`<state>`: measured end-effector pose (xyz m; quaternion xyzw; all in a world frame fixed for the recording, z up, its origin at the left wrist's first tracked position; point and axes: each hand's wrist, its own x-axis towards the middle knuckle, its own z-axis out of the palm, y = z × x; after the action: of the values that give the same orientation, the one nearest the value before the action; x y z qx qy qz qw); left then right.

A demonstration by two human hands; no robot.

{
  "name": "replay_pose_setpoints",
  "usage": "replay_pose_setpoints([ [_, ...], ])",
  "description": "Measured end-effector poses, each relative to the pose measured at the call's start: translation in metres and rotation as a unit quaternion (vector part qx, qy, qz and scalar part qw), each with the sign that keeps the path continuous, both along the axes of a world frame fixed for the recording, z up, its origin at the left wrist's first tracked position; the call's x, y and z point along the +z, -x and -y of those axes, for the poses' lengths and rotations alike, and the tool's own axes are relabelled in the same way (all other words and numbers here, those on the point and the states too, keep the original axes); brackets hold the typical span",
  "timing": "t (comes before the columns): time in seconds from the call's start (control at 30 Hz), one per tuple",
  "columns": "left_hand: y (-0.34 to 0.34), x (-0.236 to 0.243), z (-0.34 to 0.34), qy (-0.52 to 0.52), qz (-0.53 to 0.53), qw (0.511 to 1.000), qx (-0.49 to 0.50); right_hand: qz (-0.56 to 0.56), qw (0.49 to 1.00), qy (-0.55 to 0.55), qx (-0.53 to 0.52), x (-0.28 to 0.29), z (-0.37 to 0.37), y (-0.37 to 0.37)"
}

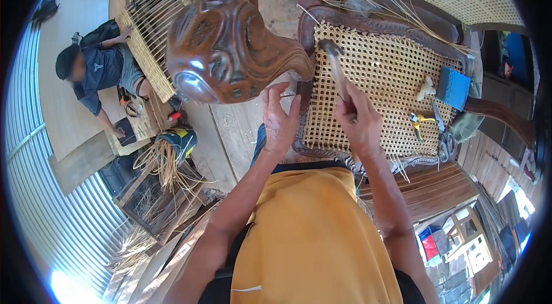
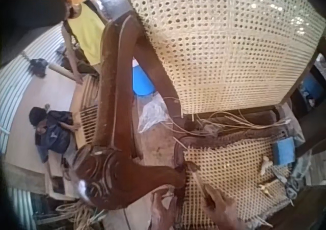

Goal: Weaving natural cane strips into the wooden frame of a chair seat.

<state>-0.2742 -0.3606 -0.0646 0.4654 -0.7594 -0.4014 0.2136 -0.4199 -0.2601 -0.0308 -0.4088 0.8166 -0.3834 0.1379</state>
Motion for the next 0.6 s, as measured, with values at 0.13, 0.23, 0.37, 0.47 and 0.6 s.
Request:
replay_pose_setpoints([
  [0.13,-0.002,0.001,0.001,-0.002,0.013,1.000,0.008,0.039,0.999,0.006,0.004,-0.001,-0.001,-0.005],
  [0.23,0.000,0.002,-0.002,0.010,-0.001,1.000,-0.006,0.053,0.998,0.002,-0.018,0.007,0.002,-0.002],
  [0.37,0.000,0.002,-0.007,-0.010,0.003,1.000,-0.005,0.045,0.998,0.025,-0.019,-0.006,0.001,-0.005],
  [0.47,-0.002,0.000,-0.011,0.002,0.010,1.000,-0.021,0.052,0.998,-0.005,-0.022,-0.008,0.001,0.001],
  [0.6,-0.004,0.003,-0.016,0.018,-0.003,1.000,-0.019,-0.056,0.995,-0.026,-0.074,-0.025,-0.030,0.033],
])
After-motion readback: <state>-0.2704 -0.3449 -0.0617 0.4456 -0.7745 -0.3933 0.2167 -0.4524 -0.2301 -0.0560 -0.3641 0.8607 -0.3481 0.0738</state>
